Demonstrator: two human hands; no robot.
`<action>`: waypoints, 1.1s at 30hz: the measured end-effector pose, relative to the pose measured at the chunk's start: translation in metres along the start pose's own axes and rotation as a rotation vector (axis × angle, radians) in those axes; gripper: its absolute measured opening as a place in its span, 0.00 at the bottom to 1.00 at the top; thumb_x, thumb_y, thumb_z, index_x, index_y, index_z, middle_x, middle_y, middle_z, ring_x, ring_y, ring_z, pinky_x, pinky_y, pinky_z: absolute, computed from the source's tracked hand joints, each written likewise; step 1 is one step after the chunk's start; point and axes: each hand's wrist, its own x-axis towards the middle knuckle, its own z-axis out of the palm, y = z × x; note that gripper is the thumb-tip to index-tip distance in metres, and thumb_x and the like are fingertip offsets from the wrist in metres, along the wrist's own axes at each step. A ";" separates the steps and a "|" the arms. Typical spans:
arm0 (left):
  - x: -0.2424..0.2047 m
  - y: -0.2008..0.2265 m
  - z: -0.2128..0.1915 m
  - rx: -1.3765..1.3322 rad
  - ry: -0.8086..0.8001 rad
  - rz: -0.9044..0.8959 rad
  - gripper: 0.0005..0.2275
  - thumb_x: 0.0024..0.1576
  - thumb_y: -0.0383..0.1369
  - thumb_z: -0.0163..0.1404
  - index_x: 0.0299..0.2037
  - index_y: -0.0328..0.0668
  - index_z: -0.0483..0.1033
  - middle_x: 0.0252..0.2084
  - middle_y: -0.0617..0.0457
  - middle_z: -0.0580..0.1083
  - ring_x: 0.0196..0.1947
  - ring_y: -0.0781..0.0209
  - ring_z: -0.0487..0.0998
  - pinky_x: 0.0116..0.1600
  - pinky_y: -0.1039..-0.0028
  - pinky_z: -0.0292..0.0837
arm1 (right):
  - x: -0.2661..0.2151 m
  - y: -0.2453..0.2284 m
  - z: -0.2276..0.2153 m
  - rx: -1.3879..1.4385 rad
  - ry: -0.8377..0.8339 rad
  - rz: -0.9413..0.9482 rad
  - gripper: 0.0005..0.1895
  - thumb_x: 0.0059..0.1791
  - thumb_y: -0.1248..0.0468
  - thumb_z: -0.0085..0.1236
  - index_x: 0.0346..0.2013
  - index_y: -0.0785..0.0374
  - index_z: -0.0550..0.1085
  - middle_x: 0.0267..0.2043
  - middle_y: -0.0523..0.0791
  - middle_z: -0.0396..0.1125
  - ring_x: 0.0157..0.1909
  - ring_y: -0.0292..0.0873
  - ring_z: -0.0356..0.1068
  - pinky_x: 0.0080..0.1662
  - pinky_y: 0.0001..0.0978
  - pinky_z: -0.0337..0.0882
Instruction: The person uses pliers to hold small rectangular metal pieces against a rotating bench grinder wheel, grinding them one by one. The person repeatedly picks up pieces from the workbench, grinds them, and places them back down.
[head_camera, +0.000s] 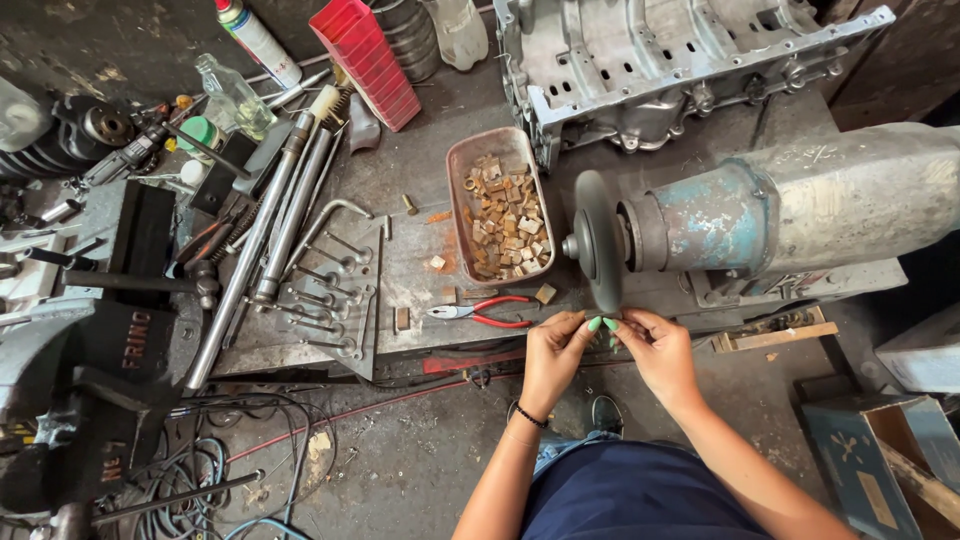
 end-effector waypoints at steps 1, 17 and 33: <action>0.000 0.001 -0.001 0.000 0.000 0.000 0.08 0.57 0.29 0.56 0.42 0.31 0.81 0.34 0.41 0.79 0.39 0.52 0.81 0.45 0.67 0.74 | 0.000 0.001 0.001 0.000 0.000 0.001 0.06 0.45 0.72 0.64 0.35 0.71 0.78 0.23 0.51 0.73 0.24 0.36 0.70 0.33 0.29 0.73; -0.002 0.007 0.000 -0.013 0.040 -0.023 0.07 0.57 0.29 0.57 0.40 0.31 0.81 0.32 0.42 0.79 0.36 0.59 0.79 0.42 0.69 0.73 | -0.004 0.008 0.007 0.079 0.042 0.093 0.08 0.46 0.70 0.64 0.37 0.73 0.77 0.23 0.53 0.72 0.24 0.37 0.70 0.32 0.30 0.75; -0.019 0.026 0.000 0.061 0.073 0.108 0.07 0.55 0.26 0.56 0.43 0.34 0.81 0.35 0.44 0.79 0.39 0.49 0.81 0.47 0.65 0.73 | -0.015 0.008 0.001 0.161 0.000 0.115 0.08 0.45 0.72 0.63 0.37 0.72 0.78 0.25 0.52 0.74 0.26 0.38 0.73 0.35 0.31 0.75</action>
